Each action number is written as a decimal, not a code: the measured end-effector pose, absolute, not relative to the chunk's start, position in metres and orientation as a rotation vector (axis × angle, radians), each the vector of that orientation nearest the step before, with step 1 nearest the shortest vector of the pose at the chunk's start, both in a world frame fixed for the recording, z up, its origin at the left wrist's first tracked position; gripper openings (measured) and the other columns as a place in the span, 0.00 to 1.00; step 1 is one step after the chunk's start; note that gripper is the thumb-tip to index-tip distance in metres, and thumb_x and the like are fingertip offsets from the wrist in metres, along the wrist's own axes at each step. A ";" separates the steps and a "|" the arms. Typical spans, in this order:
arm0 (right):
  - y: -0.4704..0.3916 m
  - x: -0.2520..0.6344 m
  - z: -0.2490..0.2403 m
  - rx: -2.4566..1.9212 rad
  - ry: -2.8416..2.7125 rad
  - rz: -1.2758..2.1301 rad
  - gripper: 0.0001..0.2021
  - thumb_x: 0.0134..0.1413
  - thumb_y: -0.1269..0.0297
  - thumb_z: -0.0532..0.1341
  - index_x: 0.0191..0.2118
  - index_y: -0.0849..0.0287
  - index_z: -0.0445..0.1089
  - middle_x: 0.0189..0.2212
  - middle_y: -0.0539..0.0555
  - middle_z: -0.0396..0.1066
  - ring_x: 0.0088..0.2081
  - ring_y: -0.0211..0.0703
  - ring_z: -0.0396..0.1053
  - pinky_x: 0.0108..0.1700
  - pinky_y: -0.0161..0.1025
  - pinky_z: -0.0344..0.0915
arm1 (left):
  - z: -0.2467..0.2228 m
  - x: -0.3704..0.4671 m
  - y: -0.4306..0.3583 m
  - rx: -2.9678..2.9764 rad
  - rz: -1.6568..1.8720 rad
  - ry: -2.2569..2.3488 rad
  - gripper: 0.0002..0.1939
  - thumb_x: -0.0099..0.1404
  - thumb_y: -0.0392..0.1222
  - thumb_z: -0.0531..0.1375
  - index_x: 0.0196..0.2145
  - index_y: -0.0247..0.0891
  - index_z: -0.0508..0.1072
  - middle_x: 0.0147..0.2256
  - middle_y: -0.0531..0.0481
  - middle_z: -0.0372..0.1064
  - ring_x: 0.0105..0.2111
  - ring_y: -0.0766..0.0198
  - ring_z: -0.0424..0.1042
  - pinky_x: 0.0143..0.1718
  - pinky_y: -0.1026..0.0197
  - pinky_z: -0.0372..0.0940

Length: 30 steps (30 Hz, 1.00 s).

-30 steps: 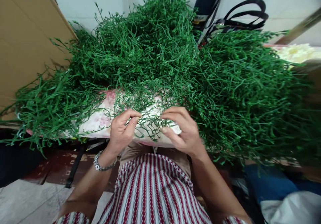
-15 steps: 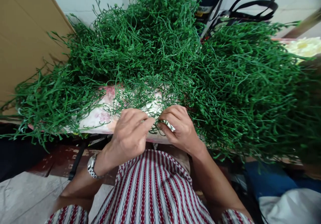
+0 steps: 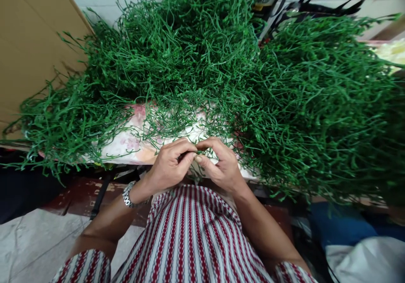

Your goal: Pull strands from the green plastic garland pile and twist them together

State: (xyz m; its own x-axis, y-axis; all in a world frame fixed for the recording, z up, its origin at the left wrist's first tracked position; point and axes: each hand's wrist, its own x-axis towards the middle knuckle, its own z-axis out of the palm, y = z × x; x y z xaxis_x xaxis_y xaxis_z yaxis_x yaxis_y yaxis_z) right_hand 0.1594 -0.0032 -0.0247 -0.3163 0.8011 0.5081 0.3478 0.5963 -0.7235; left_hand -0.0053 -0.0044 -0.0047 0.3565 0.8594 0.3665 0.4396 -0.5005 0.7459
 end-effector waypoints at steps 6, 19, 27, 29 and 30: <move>-0.004 0.165 -0.023 -0.937 -2.098 0.465 0.06 0.57 0.66 0.53 0.37 0.62 0.65 0.27 0.54 0.64 0.31 0.39 0.61 0.33 0.37 0.58 | -0.005 -0.010 -0.005 2.170 0.938 1.027 0.06 0.61 0.31 0.52 0.30 0.35 0.68 0.25 0.53 0.66 0.25 0.70 0.65 0.28 0.67 0.59; -0.031 0.220 0.010 -0.954 -2.272 0.506 0.03 0.54 0.72 0.55 0.33 0.57 0.63 0.23 0.51 0.63 0.26 0.36 0.60 0.27 0.36 0.57 | 0.025 -0.044 -0.011 2.370 0.765 1.024 0.08 0.59 0.31 0.54 0.25 0.39 0.69 0.21 0.54 0.66 0.21 0.70 0.64 0.23 0.66 0.58; -0.009 0.165 -0.005 -0.958 -1.907 0.700 0.06 0.59 0.67 0.51 0.38 0.59 0.63 0.33 0.54 0.67 0.35 0.38 0.66 0.37 0.37 0.63 | 0.006 -0.010 0.000 1.871 0.878 1.097 0.02 0.58 0.34 0.56 0.28 0.36 0.68 0.23 0.55 0.64 0.22 0.72 0.62 0.23 0.69 0.58; -0.010 0.155 -0.015 -0.960 -1.895 0.777 0.09 0.59 0.62 0.52 0.43 0.60 0.63 0.34 0.54 0.68 0.35 0.38 0.66 0.36 0.36 0.63 | 0.002 -0.010 -0.001 1.829 0.930 1.117 0.04 0.58 0.34 0.56 0.26 0.36 0.67 0.22 0.55 0.63 0.22 0.72 0.62 0.23 0.70 0.58; -0.011 0.153 -0.019 -0.950 -1.893 0.805 0.11 0.59 0.61 0.52 0.44 0.60 0.62 0.35 0.54 0.68 0.36 0.38 0.66 0.37 0.36 0.63 | 0.001 -0.010 -0.003 1.818 0.953 1.132 0.04 0.58 0.34 0.56 0.25 0.36 0.66 0.22 0.55 0.63 0.22 0.72 0.62 0.22 0.70 0.58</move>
